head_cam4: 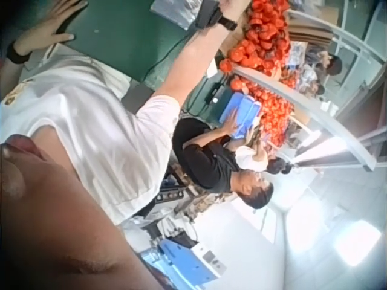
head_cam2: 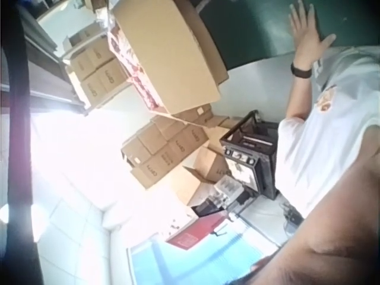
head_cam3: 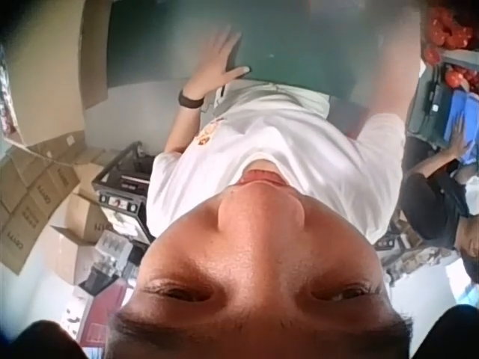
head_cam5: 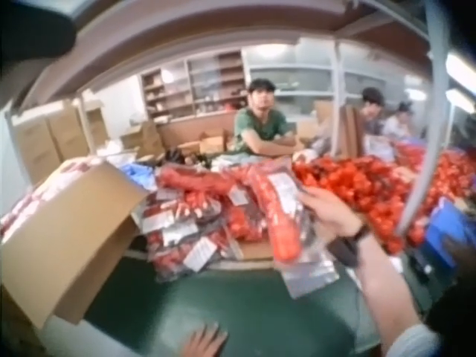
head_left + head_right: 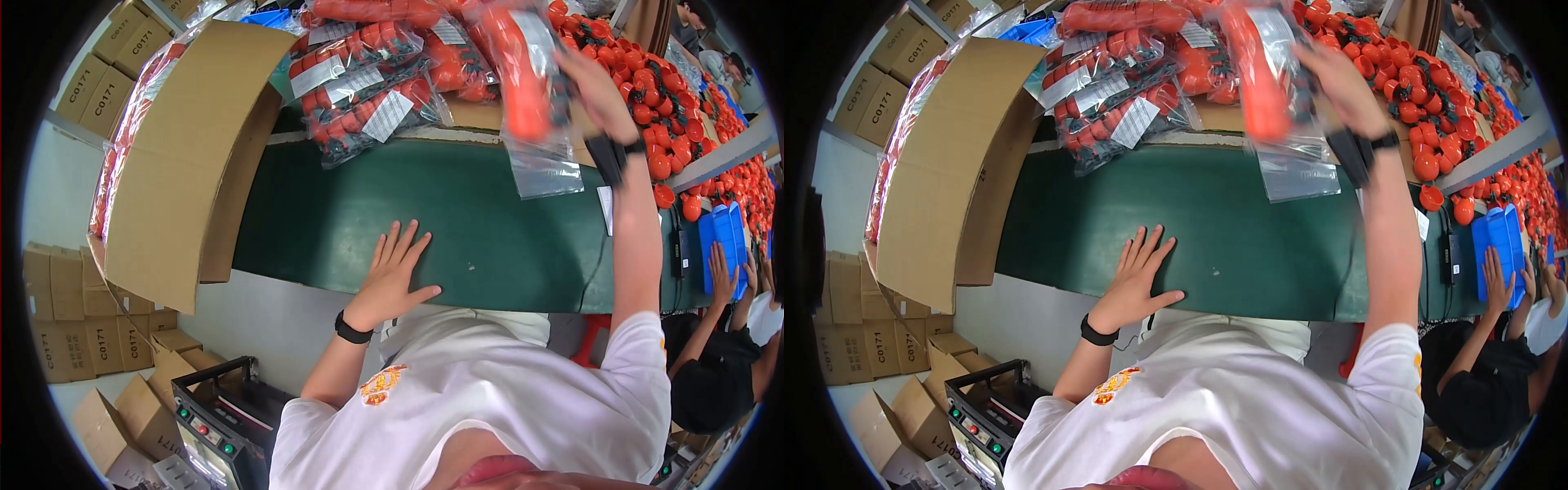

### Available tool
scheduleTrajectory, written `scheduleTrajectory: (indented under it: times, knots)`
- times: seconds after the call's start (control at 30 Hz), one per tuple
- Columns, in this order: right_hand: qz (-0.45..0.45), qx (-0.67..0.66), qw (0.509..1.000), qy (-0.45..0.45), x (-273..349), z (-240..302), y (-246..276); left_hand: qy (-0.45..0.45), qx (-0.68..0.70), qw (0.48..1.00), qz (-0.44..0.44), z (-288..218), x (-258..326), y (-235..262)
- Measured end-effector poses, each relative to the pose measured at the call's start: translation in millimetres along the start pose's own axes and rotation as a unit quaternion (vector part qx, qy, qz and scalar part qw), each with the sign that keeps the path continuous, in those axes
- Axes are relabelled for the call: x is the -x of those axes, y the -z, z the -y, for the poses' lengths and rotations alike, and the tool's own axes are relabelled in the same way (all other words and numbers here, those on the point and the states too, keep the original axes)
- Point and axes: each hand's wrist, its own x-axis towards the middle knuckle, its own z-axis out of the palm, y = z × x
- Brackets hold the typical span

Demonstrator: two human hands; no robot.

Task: The person opens a plastic bag and places a stack of red plastic cups inside. They then insert a paper slip into the bag, seal it by hand, and set it aside.

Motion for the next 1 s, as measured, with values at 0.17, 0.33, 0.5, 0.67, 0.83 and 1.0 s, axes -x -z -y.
scheduleTrajectory:
  times: [0.17, 0.33, 0.5, 0.67, 0.83, 1.0]
  knots:
    - [-0.112, 0.052, 0.971, 0.206, -84.1, -3.7, 29.6, -0.024, 0.016, 1.0, 0.005, 0.7, -12.4, -1.7]
    - [-0.079, 0.324, 0.925, 0.18, -12.0, -42.6, 21.1, -0.013, 0.026, 1.0, 0.001, 5.0, -3.9, 11.8]
    - [0.005, 0.342, 0.938, -0.047, 49.4, -88.4, 23.5, -0.106, 0.214, 0.971, 0.0, -40.3, -21.2, 79.8]
    - [-0.16, 0.461, 0.872, 0.044, 50.0, -157.9, 17.6, -0.267, 0.161, 0.946, -0.09, -85.5, -79.5, 132.0]
    - [-0.184, 0.588, 0.787, -0.011, 49.0, -148.8, -1.8, -0.347, 0.188, 0.907, -0.146, -120.3, -127.2, 143.9]
    - [-0.228, 0.533, 0.812, 0.063, 51.7, -153.4, 3.0, -0.365, 0.194, 0.889, -0.196, -125.7, -173.3, 128.7]
